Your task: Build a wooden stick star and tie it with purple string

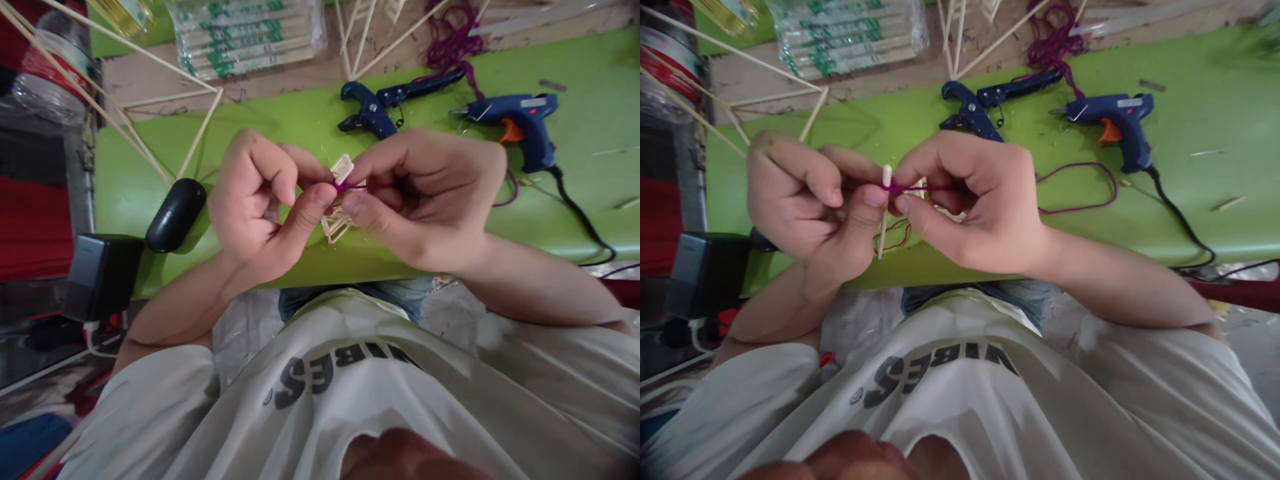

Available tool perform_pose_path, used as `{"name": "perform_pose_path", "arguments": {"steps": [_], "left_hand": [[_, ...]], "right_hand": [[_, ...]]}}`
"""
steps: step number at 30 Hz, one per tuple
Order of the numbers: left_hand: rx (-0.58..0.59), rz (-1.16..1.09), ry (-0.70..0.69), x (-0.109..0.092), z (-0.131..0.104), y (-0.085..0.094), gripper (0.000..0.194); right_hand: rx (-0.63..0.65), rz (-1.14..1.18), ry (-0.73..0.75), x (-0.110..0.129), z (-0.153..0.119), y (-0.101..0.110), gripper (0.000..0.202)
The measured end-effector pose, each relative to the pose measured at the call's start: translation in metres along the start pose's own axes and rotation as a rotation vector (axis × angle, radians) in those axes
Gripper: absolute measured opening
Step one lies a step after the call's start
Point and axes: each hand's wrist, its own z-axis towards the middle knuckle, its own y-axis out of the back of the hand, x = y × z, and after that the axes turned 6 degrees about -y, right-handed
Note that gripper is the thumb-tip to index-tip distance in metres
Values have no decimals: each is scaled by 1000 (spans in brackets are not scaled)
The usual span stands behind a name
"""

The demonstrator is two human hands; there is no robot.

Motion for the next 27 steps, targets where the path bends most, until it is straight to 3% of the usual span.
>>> {"name": "perform_pose_path", "arguments": {"steps": [7, 18, 27], "left_hand": [[-6, -45, -27, -1, 0, 1, 38], [-11, -103, -64, 5, -1, -2, 40], [31, -142, 38, 10, -6, 4, 39]], "right_hand": [[9, -24, 8, 2, -1, -1, 10], [39, 26, 111, -7, 2, 1, 6], [41, 62, 17, -8, 0, 0, 12]]}}
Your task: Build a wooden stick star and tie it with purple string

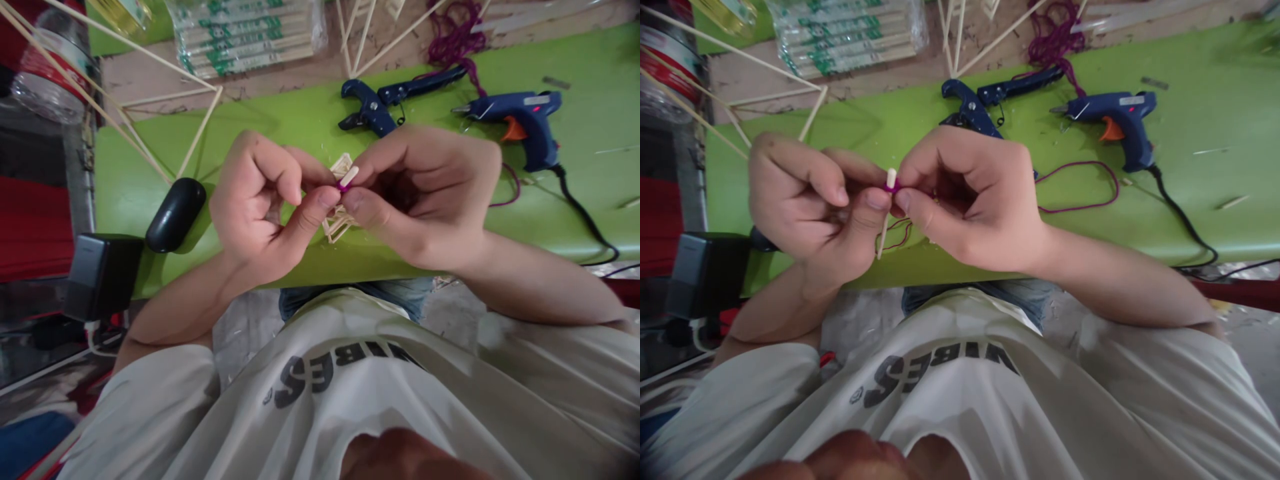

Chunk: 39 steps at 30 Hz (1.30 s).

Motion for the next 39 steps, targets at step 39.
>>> {"name": "perform_pose_path", "arguments": {"steps": [39], "left_hand": [[-34, -60, 89, -20, 5, -10, 36]], "right_hand": [[-44, -51, -45, 3, -8, -1, 8]]}}
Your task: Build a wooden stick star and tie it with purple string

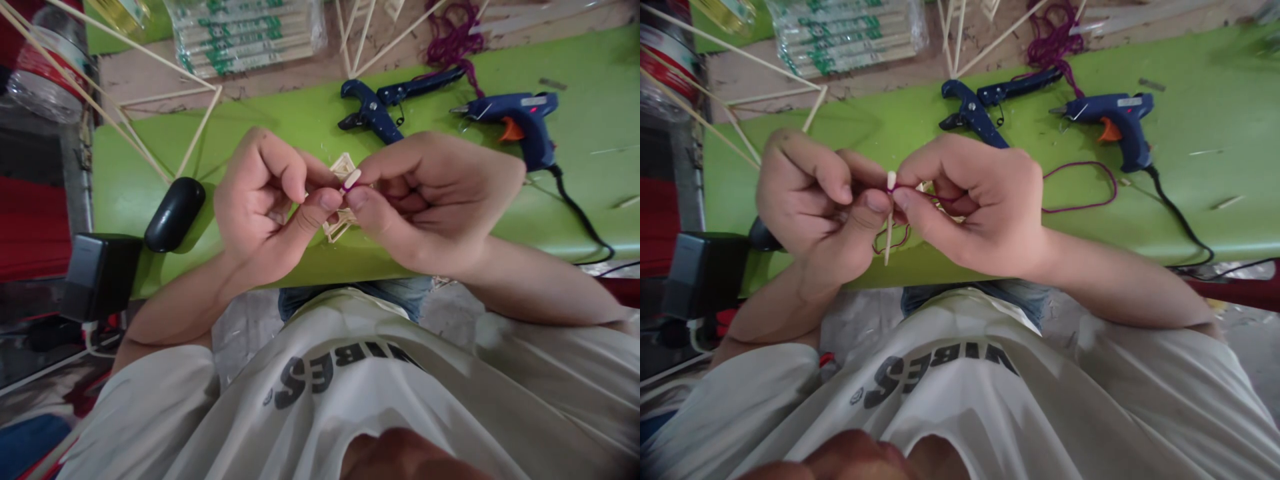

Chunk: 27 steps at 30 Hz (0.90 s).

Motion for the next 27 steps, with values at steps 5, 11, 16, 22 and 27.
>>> {"name": "perform_pose_path", "arguments": {"steps": [5, 11, 16, 22, 27], "left_hand": [[-16, -41, -43, 8, 1, -3, 37], [-14, -3, 25, -3, 1, -1, 41], [98, 18, 313, -28, 8, 9, 31], [115, -188, 311, -35, 25, -6, 58], [120, -169, 279, -22, 17, -5, 58]], "right_hand": [[38, 25, 10, -3, 4, 0, 22], [5, 75, 56, -4, 7, -6, 11], [18, 176, 28, 0, 11, -5, 15], [-26, 32, -39, 12, 10, 0, 16], [-37, 21, -66, 10, 7, -3, 20]]}}
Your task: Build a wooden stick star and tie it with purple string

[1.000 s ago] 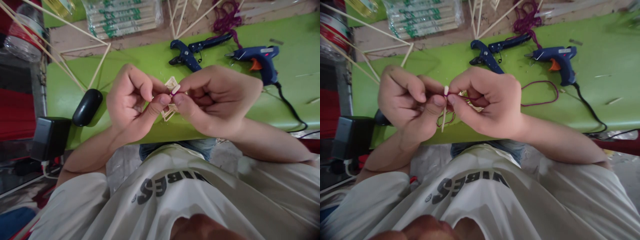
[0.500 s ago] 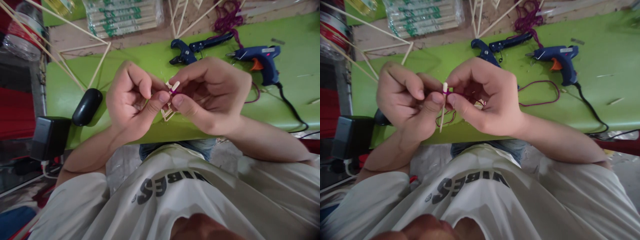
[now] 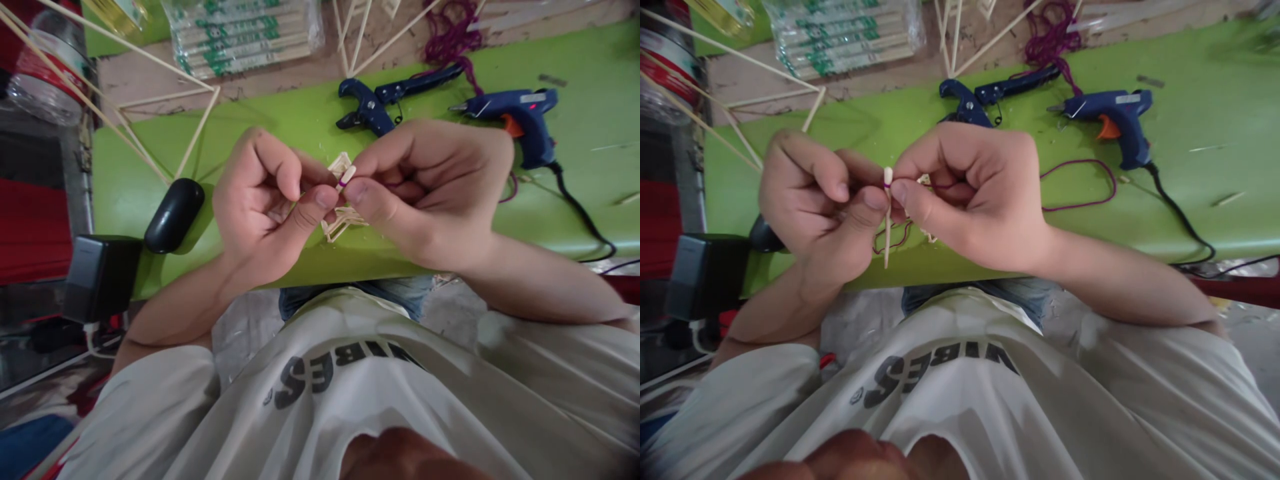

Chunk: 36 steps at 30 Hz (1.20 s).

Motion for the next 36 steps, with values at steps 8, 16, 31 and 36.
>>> {"name": "perform_pose_path", "arguments": {"steps": [8, 16, 31, 36], "left_hand": [[-113, 50, -234, 51, -18, 11, 57], [-167, 68, -291, 26, -11, 7, 38], [-110, 70, -249, 38, -8, 12, 43], [-120, 57, -104, 31, -12, 13, 44]], "right_hand": [[56, 77, 18, -9, 6, 1, 22], [84, 172, 48, -19, 9, -5, 21], [42, 42, -72, 4, 4, 8, 15], [38, 58, -112, 5, 4, 6, 16]]}}
